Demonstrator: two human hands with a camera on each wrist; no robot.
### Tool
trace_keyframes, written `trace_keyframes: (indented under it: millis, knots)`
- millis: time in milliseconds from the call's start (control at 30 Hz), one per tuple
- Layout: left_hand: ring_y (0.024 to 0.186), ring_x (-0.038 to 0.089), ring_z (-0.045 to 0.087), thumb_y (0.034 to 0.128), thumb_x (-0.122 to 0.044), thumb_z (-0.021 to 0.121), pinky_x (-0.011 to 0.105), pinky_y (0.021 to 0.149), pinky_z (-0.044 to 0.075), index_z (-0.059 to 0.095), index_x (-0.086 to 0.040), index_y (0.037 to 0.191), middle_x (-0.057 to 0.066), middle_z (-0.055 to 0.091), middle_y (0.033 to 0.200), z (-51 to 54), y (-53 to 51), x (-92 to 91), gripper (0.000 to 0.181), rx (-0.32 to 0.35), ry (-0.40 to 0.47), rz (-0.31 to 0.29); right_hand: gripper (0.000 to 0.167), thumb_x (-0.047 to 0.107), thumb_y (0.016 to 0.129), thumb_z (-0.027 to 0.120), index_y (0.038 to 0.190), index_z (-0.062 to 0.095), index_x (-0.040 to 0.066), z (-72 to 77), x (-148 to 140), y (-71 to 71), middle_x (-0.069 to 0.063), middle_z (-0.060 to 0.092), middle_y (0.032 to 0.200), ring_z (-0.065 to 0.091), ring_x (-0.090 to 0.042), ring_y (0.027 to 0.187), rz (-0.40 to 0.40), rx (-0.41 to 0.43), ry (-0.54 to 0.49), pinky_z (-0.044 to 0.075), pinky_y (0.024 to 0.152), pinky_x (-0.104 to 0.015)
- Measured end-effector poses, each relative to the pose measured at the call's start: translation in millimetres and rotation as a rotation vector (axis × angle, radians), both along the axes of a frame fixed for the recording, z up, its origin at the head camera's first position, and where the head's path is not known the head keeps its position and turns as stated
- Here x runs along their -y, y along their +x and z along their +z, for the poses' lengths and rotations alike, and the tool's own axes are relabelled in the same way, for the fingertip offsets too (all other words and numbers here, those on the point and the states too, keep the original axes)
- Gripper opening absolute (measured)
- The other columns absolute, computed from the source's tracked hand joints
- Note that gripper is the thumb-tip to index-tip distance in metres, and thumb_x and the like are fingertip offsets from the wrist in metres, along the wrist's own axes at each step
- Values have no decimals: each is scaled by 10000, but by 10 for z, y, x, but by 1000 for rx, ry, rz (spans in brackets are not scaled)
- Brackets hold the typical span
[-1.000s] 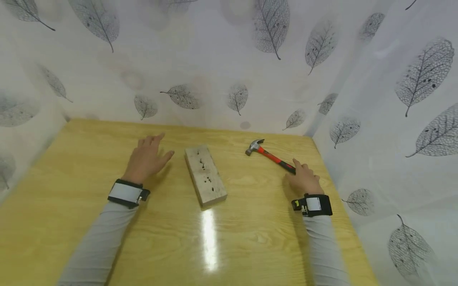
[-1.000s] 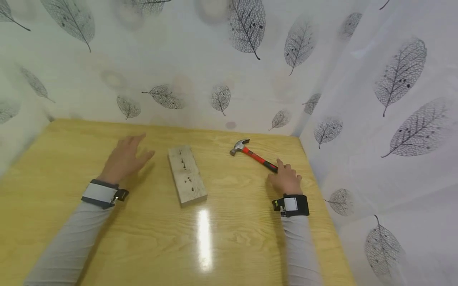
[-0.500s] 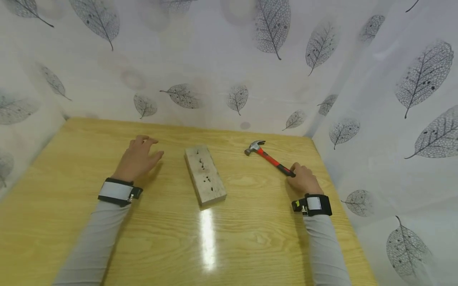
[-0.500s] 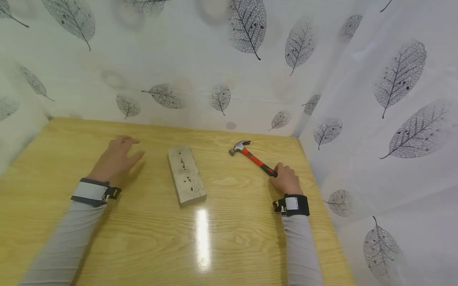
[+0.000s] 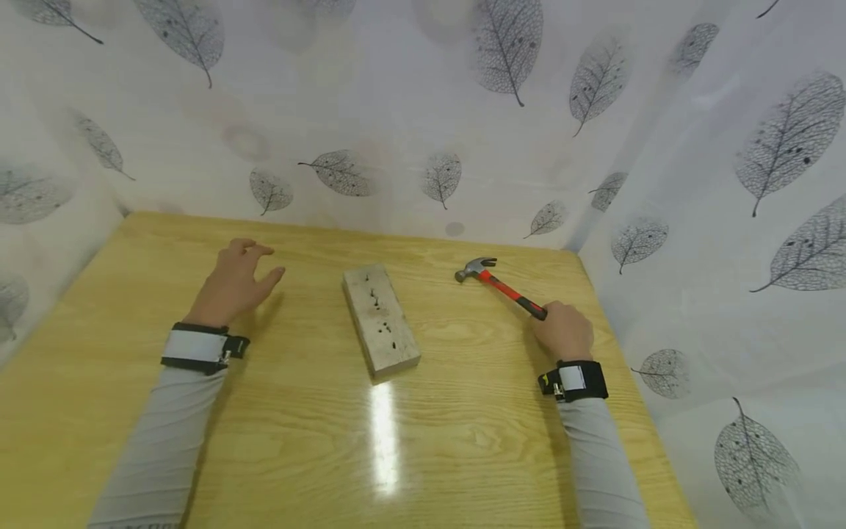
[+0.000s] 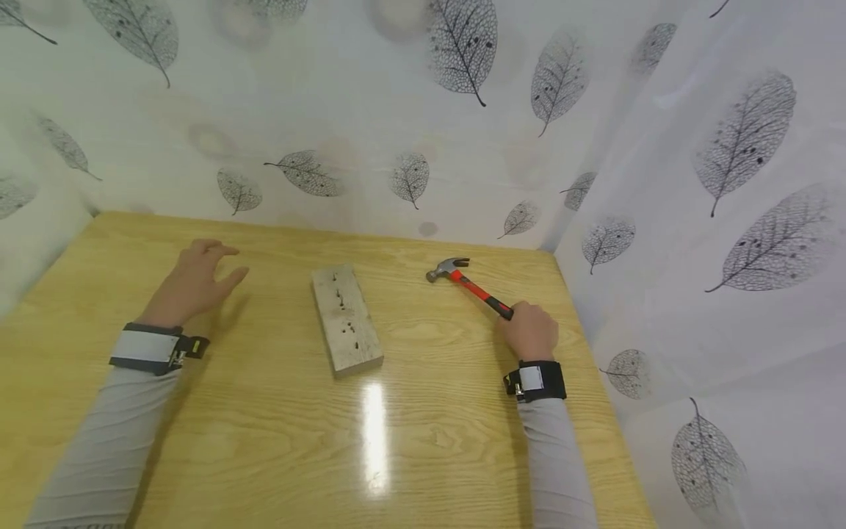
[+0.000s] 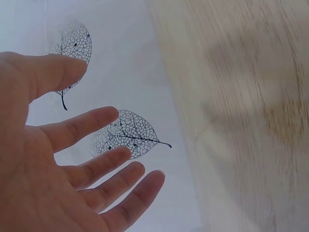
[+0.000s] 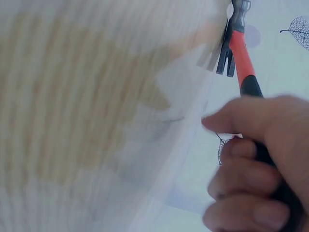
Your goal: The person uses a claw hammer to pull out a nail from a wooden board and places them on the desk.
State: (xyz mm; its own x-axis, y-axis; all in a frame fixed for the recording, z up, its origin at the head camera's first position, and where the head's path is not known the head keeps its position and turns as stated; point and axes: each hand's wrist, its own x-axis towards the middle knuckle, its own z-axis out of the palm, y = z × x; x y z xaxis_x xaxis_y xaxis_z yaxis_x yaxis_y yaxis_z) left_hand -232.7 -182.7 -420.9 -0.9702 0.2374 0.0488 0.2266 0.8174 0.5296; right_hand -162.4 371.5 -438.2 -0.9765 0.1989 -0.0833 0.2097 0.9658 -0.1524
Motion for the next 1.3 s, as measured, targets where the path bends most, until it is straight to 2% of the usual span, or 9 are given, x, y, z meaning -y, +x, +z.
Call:
trace_keyframes:
  millis: [133, 333, 567, 733, 800, 900, 1033, 1167, 1300]
  knots:
    - [1380, 590, 257, 1049, -410, 505, 727, 1001, 381, 486, 58, 1434, 359, 270, 1521, 8, -8, 20, 606, -1, -3, -1, 268, 316, 930, 671, 926, 754, 62, 33, 38, 36, -107, 634, 664, 564, -267, 517, -40, -64, 64, 409, 409, -369]
    - [1370, 562, 298, 1046, -382, 521, 712, 1045, 360, 510, 57, 1414, 341, 338, 1489, 20, 5, 4, 573, -27, 4, -3, 250, 309, 922, 695, 913, 771, 72, 106, 156, 118, -84, 611, 604, 536, -248, 469, -27, -84, 50, 387, 390, -345]
    - [1401, 523, 314, 1051, -387, 513, 683, 1108, 317, 511, 25, 1424, 295, 417, 1487, 88, 33, -66, 556, -10, -4, -32, 191, 282, 884, 721, 955, 799, 122, 358, 417, 190, -47, 585, 579, 469, -216, 456, 6, -136, -1, 333, 393, -312]
    - [1395, 507, 345, 1045, -373, 533, 673, 1115, 312, 500, 2, 1442, 272, 456, 1478, 227, 110, -129, 547, -47, -3, -56, 177, 282, 856, 741, 956, 806, 150, 565, 720, 180, -16, 568, 571, 460, -194, 461, 57, -150, 25, 340, 396, -305]
    - [1373, 488, 369, 1032, -349, 571, 654, 1112, 330, 505, -1, 1435, 263, 478, 1450, 284, 155, -228, 537, -118, 9, -87, 125, 264, 845, 745, 872, 793, 152, 629, 879, 151, -3, 532, 554, 444, -188, 461, 88, -165, 34, 329, 401, -301]
    - [1351, 444, 396, 982, -272, 662, 610, 1131, 340, 532, 10, 1400, 245, 512, 1406, 349, 242, -499, 521, -269, 36, -165, 109, 247, 824, 774, 763, 759, 158, 705, 1121, 102, 11, 502, 544, 428, -183, 464, 141, -199, 47, 321, 405, -297]
    - [1347, 391, 432, 908, -245, 754, 563, 1146, 362, 548, 16, 1386, 204, 540, 1381, 361, 389, -917, 582, -425, 46, -317, 164, 278, 803, 821, 709, 740, 170, 765, 1438, 56, 13, 525, 557, 443, -181, 476, 200, -213, 74, 337, 413, -298]
    - [1318, 355, 514, 876, -237, 789, 513, 1106, 439, 559, 2, 1387, 165, 568, 1388, 311, 515, -1202, 609, -467, 45, -441, 192, 308, 794, 845, 703, 737, 177, 763, 1733, 58, 16, 559, 564, 480, -178, 475, 257, -194, 87, 361, 414, -295]
    - [1202, 317, 606, 861, -200, 802, 468, 1019, 509, 597, -20, 1343, 139, 613, 1348, 246, 563, -1291, 554, -459, 13, -446, 197, 306, 786, 844, 687, 712, 198, 760, 1971, 62, 41, 544, 557, 480, -154, 479, 329, -186, 86, 360, 428, -281]
